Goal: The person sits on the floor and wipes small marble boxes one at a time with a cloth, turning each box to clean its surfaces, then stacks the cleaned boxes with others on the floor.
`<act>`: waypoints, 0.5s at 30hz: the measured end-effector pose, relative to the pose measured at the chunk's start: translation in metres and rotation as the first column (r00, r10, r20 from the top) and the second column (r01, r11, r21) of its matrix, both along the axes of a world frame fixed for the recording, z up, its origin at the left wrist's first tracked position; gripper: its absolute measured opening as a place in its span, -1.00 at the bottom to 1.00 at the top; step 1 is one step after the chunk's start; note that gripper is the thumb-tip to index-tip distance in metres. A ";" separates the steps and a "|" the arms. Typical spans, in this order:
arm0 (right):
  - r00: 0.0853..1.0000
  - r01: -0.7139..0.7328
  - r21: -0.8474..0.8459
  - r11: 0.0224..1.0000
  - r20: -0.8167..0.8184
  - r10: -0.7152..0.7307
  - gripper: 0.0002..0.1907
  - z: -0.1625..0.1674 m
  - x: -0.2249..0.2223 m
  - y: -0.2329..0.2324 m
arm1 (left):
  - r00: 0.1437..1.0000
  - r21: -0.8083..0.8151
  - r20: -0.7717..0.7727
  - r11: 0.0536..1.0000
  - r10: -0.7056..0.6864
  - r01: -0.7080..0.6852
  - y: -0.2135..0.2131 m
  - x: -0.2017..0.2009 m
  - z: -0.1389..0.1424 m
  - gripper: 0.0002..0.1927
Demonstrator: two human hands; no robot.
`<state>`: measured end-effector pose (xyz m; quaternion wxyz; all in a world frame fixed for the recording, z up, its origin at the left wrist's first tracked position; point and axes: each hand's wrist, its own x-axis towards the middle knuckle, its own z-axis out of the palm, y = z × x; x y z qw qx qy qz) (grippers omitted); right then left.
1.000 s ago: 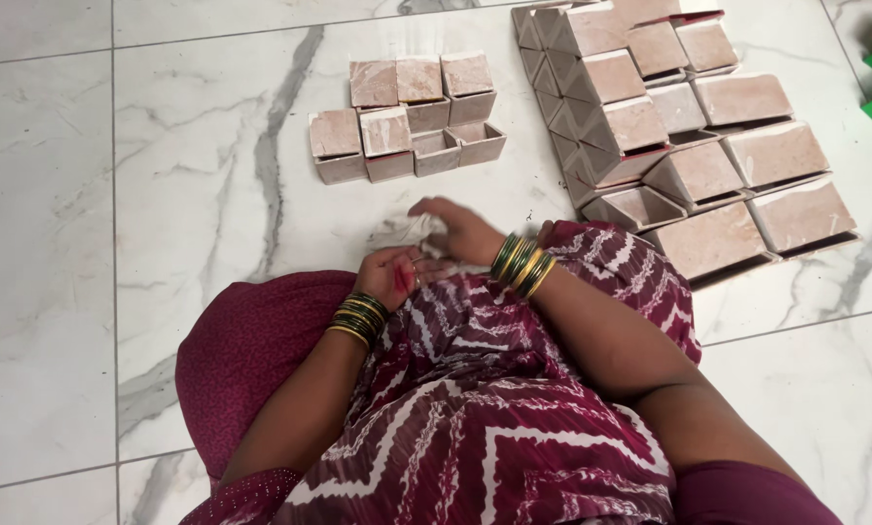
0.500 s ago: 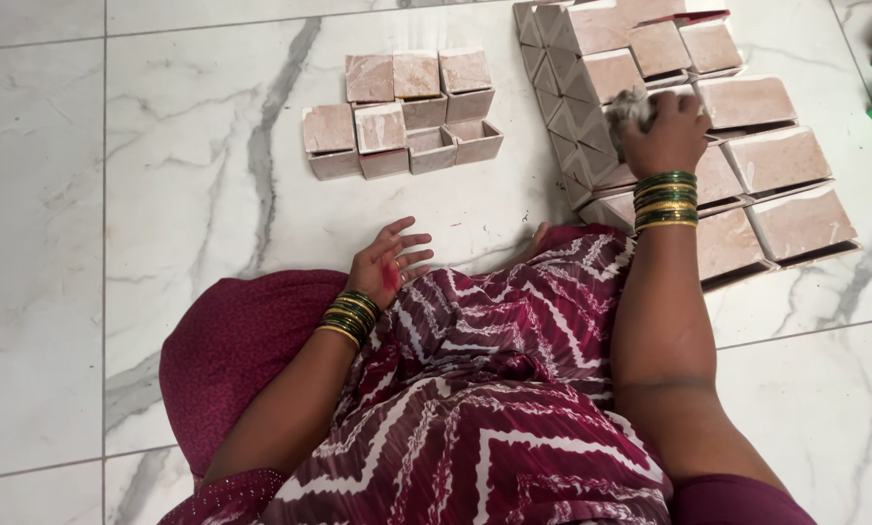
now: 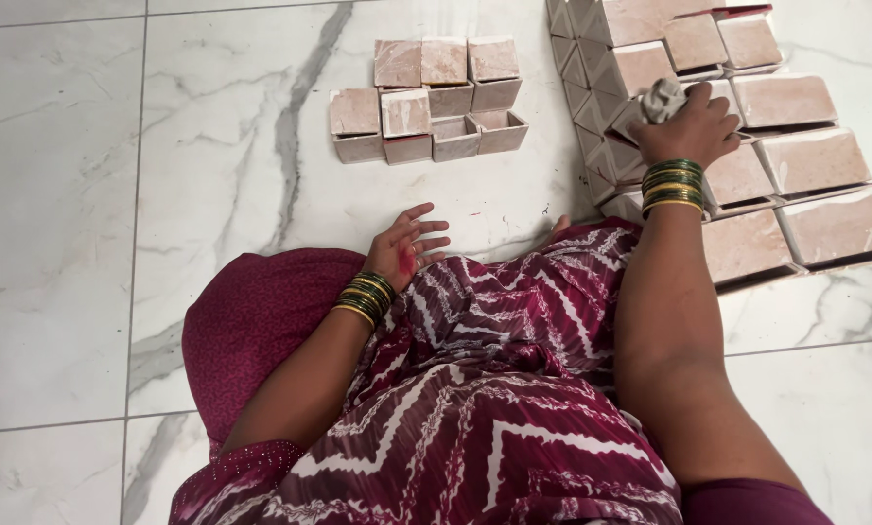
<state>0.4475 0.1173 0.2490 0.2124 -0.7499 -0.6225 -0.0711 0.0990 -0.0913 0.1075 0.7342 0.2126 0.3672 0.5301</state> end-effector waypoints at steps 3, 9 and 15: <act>0.998 -0.014 0.172 0.985 0.057 0.004 -0.15 0.003 0.002 0.000 | 1.000 0.009 0.010 1.000 -0.003 0.003 -0.001 -0.002 -0.001 -0.38; 0.958 -0.229 0.361 0.904 -0.080 0.275 -0.15 0.012 -0.013 -0.021 | 0.999 0.106 -0.006 0.993 -0.048 0.049 0.002 -0.007 -0.012 -0.28; 0.612 -0.740 0.122 0.662 -0.287 0.737 -0.10 -0.002 -0.117 -0.113 | 0.984 0.058 0.164 0.997 -0.066 0.057 0.004 -0.007 -0.018 -0.04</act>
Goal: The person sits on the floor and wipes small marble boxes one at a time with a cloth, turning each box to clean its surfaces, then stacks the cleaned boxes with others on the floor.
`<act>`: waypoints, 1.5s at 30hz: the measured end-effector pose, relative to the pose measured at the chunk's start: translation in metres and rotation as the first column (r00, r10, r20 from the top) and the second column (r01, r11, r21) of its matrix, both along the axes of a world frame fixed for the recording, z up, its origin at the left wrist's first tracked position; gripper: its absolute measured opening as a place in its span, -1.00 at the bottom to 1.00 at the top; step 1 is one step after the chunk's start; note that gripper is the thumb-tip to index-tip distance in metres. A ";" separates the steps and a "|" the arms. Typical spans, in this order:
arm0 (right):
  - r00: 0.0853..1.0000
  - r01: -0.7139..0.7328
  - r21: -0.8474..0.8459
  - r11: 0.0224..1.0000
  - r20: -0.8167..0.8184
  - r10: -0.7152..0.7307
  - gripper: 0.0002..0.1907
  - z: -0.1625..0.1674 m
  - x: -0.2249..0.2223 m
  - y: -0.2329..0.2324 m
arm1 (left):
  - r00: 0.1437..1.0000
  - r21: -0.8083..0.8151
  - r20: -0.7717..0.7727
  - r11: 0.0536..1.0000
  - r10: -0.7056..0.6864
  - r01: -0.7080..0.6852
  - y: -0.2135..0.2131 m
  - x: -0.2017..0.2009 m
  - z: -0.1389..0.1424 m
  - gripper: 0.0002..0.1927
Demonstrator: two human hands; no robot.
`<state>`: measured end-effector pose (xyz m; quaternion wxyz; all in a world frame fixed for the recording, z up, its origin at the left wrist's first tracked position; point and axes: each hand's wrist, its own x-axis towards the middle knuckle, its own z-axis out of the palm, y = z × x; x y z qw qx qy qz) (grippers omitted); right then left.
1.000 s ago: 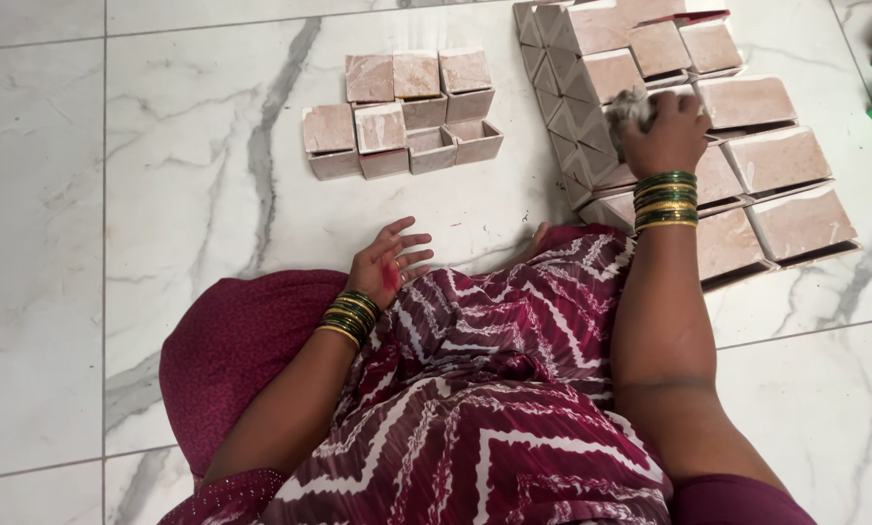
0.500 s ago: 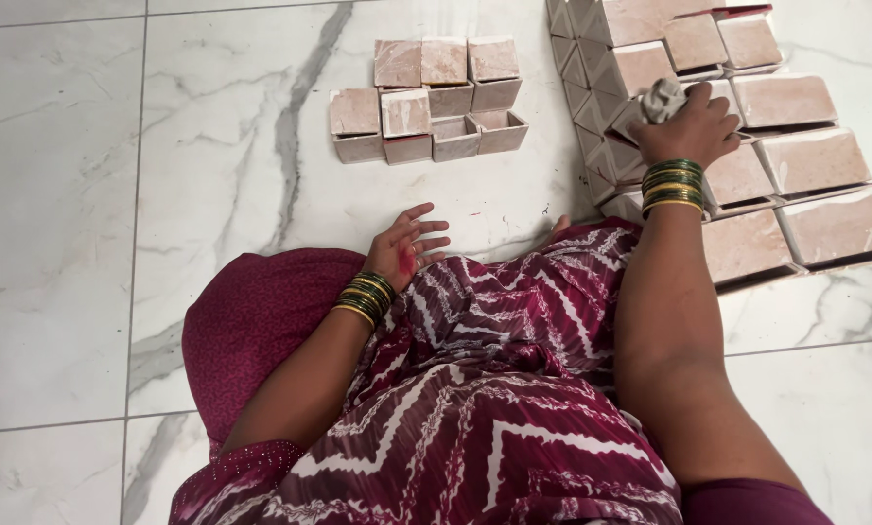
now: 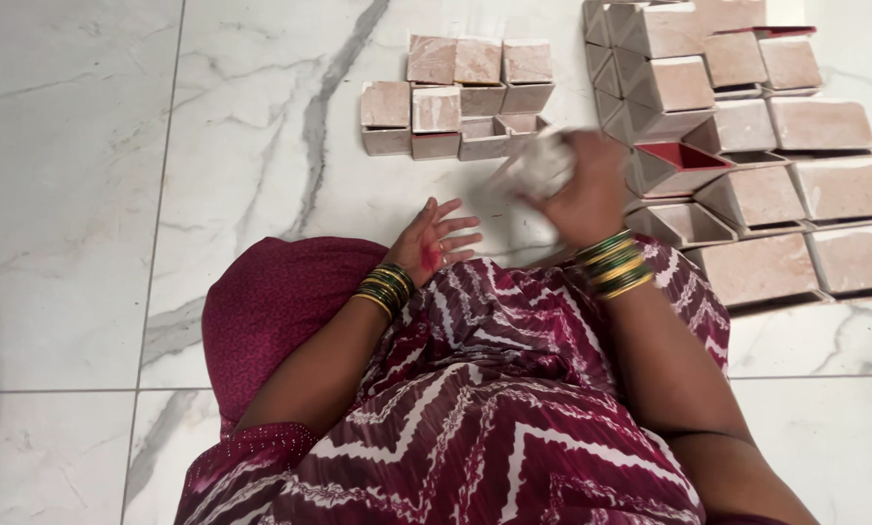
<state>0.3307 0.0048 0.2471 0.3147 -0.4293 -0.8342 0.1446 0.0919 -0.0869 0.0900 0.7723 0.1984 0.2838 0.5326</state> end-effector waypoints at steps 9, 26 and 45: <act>0.964 -0.254 -0.185 0.949 0.027 0.263 -0.41 -0.034 -0.065 -0.028 | 0.989 -0.115 0.004 0.983 0.147 -0.145 0.004 -0.007 -0.020 -0.18; 0.798 -0.256 -0.545 0.798 -0.585 -0.144 -0.69 -0.052 -0.057 0.010 | 0.950 -0.030 -0.258 0.982 0.173 -0.187 0.007 0.000 -0.028 -0.38; 0.797 -0.462 -0.107 0.880 0.384 0.466 -0.21 -0.054 -0.082 -0.025 | 0.971 -0.071 -0.069 0.970 0.230 -0.234 0.004 -0.002 -0.029 -0.47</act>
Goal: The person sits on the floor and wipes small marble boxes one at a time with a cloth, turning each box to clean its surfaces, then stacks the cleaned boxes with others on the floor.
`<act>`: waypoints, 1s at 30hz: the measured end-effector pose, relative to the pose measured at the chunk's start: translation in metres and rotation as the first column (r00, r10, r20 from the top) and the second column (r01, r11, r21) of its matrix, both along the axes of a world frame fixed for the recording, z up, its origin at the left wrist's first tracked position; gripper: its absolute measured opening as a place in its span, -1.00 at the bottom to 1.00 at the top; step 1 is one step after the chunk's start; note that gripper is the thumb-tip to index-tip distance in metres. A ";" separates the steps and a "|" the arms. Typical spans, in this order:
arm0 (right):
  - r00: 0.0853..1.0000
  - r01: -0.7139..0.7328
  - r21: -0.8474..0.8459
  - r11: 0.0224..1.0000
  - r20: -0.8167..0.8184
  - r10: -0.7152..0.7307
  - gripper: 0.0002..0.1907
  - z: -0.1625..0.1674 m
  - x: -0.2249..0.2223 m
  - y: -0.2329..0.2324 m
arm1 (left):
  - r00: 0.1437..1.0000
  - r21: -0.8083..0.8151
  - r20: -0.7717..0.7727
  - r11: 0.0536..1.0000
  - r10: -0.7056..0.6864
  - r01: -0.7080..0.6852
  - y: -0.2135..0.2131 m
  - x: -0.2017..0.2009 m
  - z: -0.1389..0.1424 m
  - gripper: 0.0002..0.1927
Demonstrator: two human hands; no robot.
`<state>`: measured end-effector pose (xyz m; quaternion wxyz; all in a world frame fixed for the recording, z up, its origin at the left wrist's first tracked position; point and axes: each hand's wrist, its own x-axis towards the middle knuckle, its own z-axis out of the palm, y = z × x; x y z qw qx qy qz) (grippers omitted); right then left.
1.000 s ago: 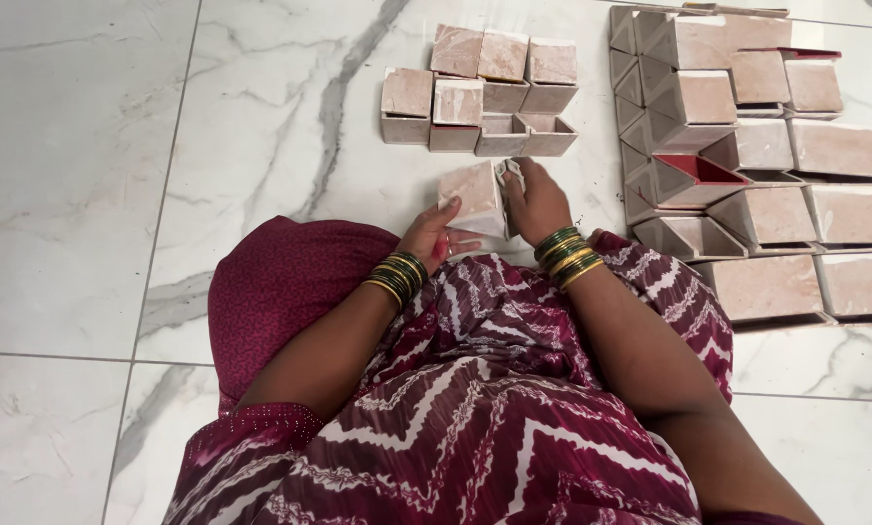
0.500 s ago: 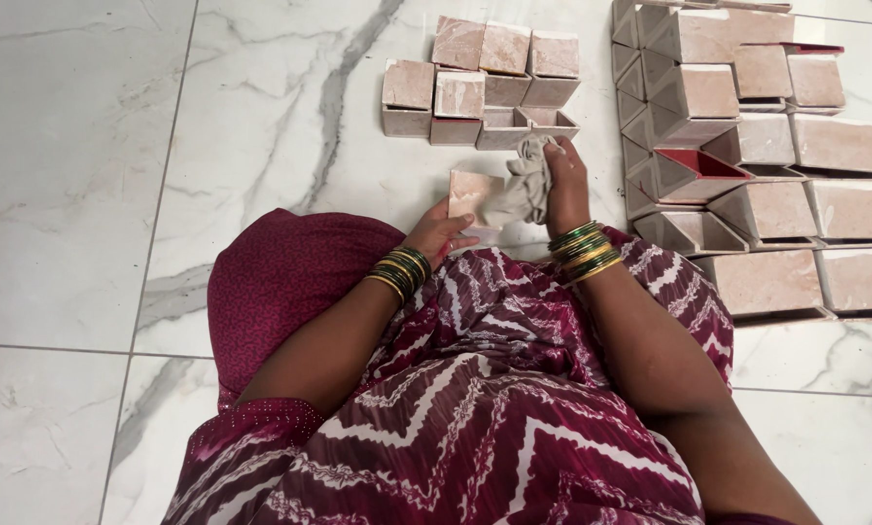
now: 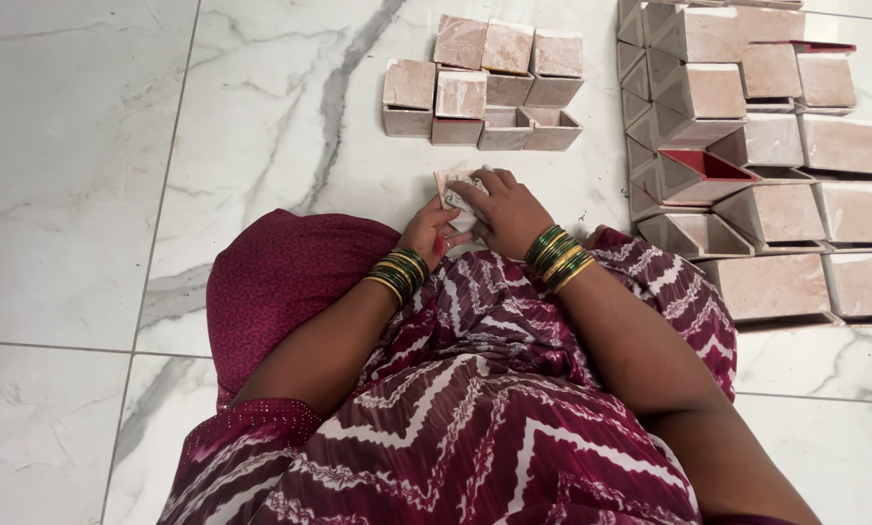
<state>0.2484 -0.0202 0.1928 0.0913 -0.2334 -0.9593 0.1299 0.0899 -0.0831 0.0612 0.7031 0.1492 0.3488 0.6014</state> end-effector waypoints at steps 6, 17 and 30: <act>0.997 0.062 -0.104 0.993 0.042 -0.058 -0.30 0.007 0.010 0.006 | 1.000 0.000 0.008 1.000 -0.002 0.002 -0.002 0.000 0.009 -0.44; 0.993 0.027 -0.084 0.996 0.113 -0.017 -0.40 0.008 -0.005 -0.021 | 0.970 0.064 0.234 0.995 0.059 -0.076 0.000 -0.003 -0.018 -0.36; 0.992 0.124 0.069 0.990 -0.028 -0.122 -0.47 0.004 0.007 -0.002 | 0.991 -0.015 -0.009 0.991 -0.135 0.135 -0.005 0.003 0.007 -0.44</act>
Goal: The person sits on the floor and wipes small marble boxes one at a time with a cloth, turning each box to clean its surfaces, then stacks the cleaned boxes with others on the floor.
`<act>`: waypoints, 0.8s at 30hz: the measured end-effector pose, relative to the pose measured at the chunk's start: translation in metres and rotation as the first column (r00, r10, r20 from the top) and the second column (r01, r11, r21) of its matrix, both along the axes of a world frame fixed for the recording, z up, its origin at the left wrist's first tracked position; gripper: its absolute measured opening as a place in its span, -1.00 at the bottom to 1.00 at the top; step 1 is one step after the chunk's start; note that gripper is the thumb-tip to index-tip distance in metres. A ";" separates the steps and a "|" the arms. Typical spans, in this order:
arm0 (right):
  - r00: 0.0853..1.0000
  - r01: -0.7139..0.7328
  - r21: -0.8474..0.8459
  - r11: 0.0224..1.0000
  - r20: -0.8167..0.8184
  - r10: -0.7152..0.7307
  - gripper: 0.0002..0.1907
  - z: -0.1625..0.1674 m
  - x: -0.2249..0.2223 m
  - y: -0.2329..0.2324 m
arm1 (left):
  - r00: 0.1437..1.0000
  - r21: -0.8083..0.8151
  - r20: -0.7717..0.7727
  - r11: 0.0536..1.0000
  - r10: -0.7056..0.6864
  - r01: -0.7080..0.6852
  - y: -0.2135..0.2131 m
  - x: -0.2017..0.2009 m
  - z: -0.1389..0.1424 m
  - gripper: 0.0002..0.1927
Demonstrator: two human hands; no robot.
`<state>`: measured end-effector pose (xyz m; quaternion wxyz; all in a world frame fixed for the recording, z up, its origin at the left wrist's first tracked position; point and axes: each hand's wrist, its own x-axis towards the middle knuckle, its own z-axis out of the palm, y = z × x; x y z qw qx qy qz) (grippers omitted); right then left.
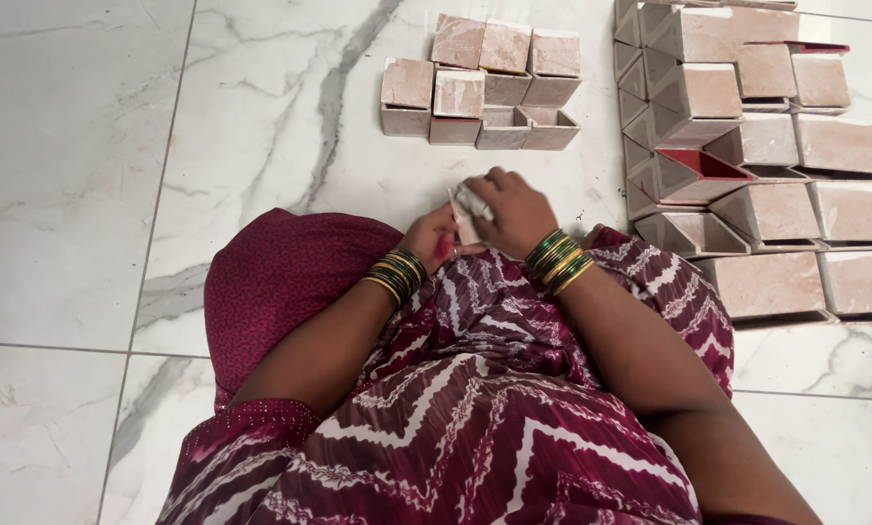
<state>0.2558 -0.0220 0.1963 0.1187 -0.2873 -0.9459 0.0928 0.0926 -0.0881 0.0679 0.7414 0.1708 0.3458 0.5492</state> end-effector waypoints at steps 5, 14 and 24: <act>0.988 -0.144 -0.054 0.988 0.041 0.146 -0.53 -0.004 -0.006 -0.015 | 0.955 -0.048 0.169 0.970 0.244 -0.239 0.003 -0.006 -0.018 -0.51; 0.978 0.206 -0.073 0.976 0.053 -0.203 -0.46 0.002 0.003 0.011 | 0.974 0.049 -0.033 0.973 0.226 -0.225 0.005 0.001 0.003 -0.40; 0.990 -0.028 -0.103 0.994 -0.143 0.014 -0.45 0.005 0.006 0.002 | 0.990 0.156 -0.124 0.987 0.064 -0.044 0.002 0.006 0.006 -0.37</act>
